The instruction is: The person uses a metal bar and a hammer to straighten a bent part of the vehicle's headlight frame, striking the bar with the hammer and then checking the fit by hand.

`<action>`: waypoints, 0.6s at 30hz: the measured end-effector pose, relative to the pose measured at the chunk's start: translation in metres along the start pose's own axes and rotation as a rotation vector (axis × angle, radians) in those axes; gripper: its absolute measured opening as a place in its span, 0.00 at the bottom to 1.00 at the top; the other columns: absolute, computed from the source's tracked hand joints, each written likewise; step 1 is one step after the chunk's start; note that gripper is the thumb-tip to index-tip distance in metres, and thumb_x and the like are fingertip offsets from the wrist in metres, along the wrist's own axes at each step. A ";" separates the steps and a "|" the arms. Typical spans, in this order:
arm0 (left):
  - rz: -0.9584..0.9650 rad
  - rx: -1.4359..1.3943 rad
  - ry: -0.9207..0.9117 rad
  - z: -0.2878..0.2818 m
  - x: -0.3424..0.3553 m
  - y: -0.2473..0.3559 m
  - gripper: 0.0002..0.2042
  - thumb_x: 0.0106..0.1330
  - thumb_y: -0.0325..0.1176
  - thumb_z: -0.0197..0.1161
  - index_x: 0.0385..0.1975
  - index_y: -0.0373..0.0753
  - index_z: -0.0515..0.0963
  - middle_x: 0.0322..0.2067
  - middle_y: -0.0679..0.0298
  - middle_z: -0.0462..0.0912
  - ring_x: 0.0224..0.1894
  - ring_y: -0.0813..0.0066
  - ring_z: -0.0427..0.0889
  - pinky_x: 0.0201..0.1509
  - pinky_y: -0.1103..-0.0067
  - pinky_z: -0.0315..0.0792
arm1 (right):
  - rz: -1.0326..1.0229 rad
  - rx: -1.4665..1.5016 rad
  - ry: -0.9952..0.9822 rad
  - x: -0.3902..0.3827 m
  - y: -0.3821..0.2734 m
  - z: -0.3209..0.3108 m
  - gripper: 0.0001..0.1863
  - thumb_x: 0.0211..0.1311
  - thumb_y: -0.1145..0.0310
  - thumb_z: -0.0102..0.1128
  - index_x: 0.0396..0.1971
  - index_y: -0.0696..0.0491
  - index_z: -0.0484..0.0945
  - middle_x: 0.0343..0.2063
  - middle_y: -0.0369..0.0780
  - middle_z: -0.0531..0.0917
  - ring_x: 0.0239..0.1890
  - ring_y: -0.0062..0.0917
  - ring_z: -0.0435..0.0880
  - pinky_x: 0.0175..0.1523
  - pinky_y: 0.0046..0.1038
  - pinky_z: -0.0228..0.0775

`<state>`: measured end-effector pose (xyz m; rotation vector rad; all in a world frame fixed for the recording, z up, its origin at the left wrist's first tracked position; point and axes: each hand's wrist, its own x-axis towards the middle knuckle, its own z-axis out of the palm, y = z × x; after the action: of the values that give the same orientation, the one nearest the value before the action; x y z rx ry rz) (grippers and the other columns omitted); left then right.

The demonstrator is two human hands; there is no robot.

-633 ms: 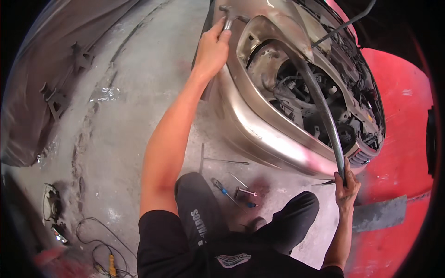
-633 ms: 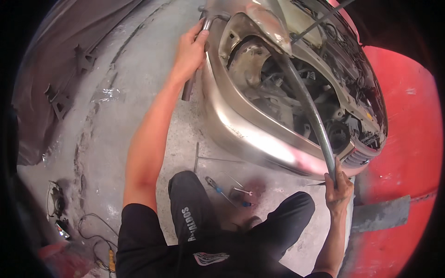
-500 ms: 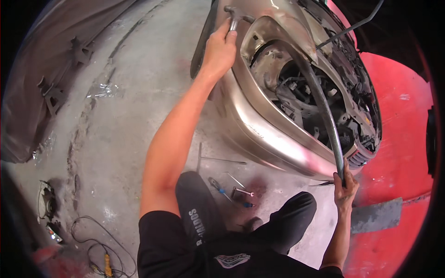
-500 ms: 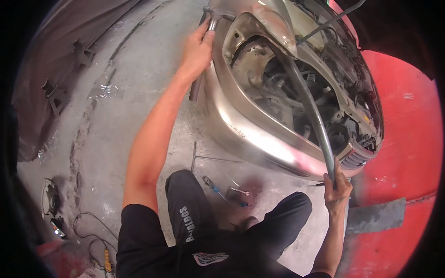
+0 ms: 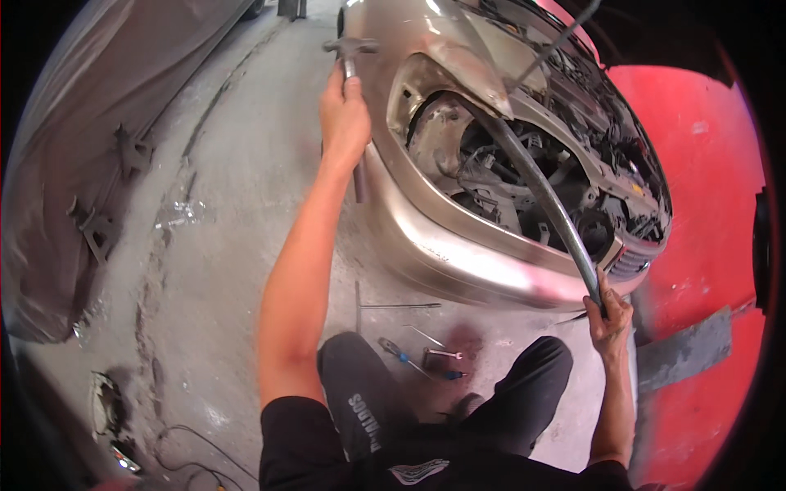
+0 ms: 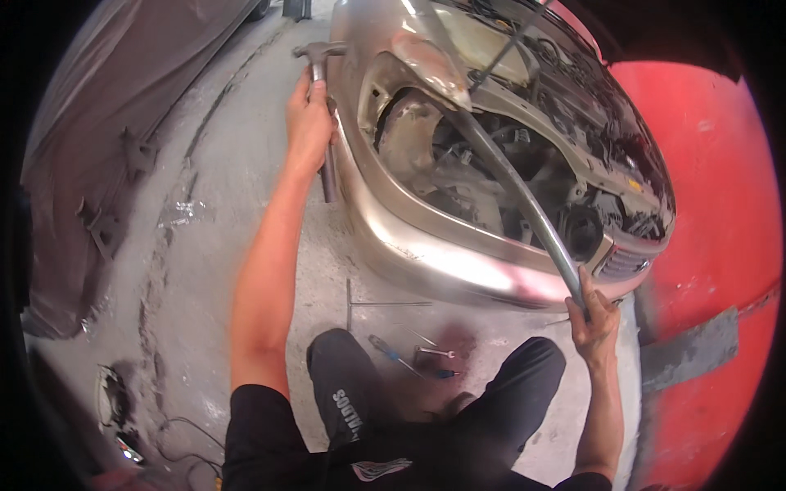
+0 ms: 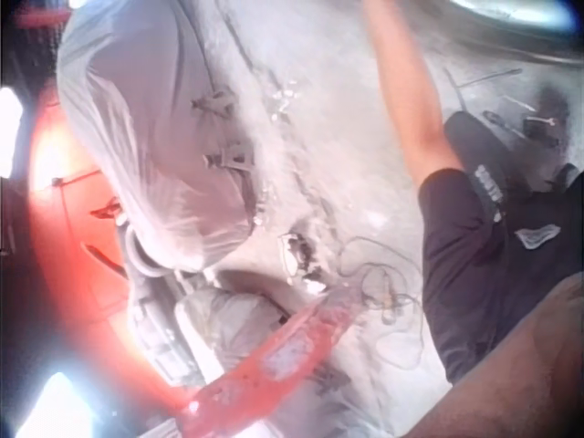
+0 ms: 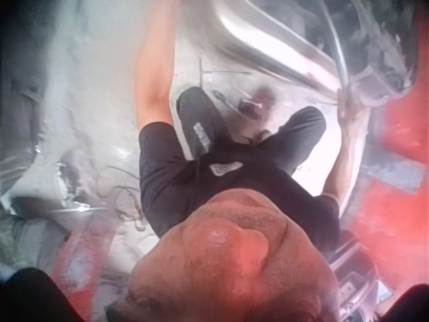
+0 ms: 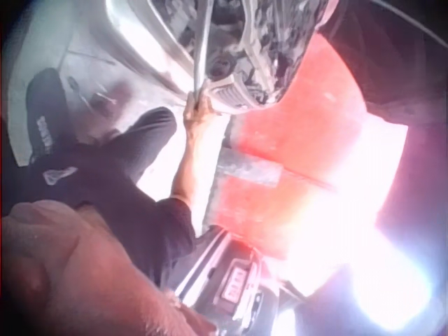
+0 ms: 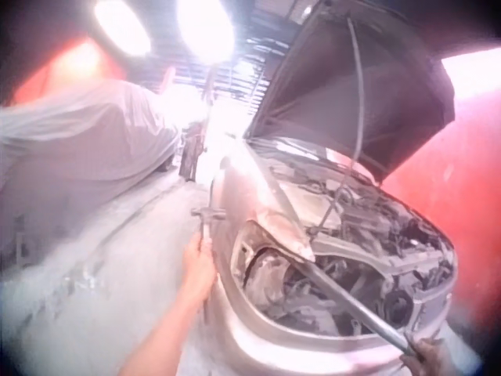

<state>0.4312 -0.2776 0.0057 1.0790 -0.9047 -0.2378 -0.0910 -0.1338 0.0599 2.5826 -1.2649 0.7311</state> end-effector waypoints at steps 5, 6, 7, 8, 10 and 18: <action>-0.292 -0.054 -0.198 -0.006 -0.008 0.041 0.23 0.81 0.32 0.50 0.74 0.38 0.69 0.28 0.63 0.79 0.25 0.74 0.76 0.32 0.72 0.74 | 0.103 0.025 -0.021 -0.004 0.000 -0.005 0.34 0.58 0.78 0.69 0.68 0.55 0.77 0.24 0.48 0.81 0.23 0.38 0.82 0.32 0.36 0.72; -0.261 -0.109 -0.149 -0.003 -0.009 0.045 0.23 0.81 0.32 0.49 0.74 0.38 0.69 0.25 0.67 0.76 0.22 0.77 0.72 0.27 0.73 0.71 | 0.095 0.018 -0.016 -0.004 0.000 -0.005 0.35 0.58 0.78 0.69 0.69 0.53 0.77 0.24 0.48 0.81 0.23 0.39 0.81 0.32 0.37 0.72; -0.230 -0.166 -0.100 -0.001 -0.007 0.049 0.23 0.81 0.32 0.49 0.74 0.38 0.68 0.22 0.70 0.72 0.18 0.81 0.68 0.22 0.75 0.67 | 0.088 0.011 -0.011 -0.004 0.000 -0.004 0.35 0.58 0.78 0.69 0.69 0.52 0.76 0.23 0.48 0.81 0.22 0.40 0.81 0.33 0.38 0.72; -0.168 -0.080 -0.130 -0.003 -0.003 0.046 0.23 0.81 0.32 0.49 0.74 0.38 0.68 0.22 0.70 0.72 0.18 0.81 0.68 0.22 0.75 0.67 | 0.084 0.011 -0.019 -0.003 -0.002 -0.002 0.36 0.58 0.78 0.69 0.70 0.51 0.76 0.23 0.47 0.81 0.23 0.41 0.81 0.32 0.38 0.73; -0.045 0.064 -0.185 -0.004 0.009 0.034 0.23 0.81 0.31 0.49 0.75 0.39 0.68 0.21 0.71 0.72 0.17 0.80 0.67 0.20 0.74 0.65 | 0.069 0.007 -0.023 -0.001 -0.003 -0.001 0.38 0.57 0.79 0.69 0.71 0.50 0.75 0.24 0.48 0.81 0.23 0.43 0.82 0.32 0.40 0.73; -0.084 0.123 -0.228 0.002 0.015 0.059 0.23 0.84 0.36 0.48 0.76 0.45 0.65 0.20 0.73 0.67 0.14 0.85 0.63 0.14 0.81 0.59 | 0.090 0.020 -0.019 -0.003 -0.001 -0.002 0.37 0.58 0.78 0.69 0.71 0.46 0.76 0.25 0.47 0.82 0.24 0.44 0.82 0.32 0.41 0.72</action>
<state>0.4251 -0.2588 0.0633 1.2218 -1.0900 -0.3850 -0.0925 -0.1302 0.0596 2.5684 -1.3941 0.7410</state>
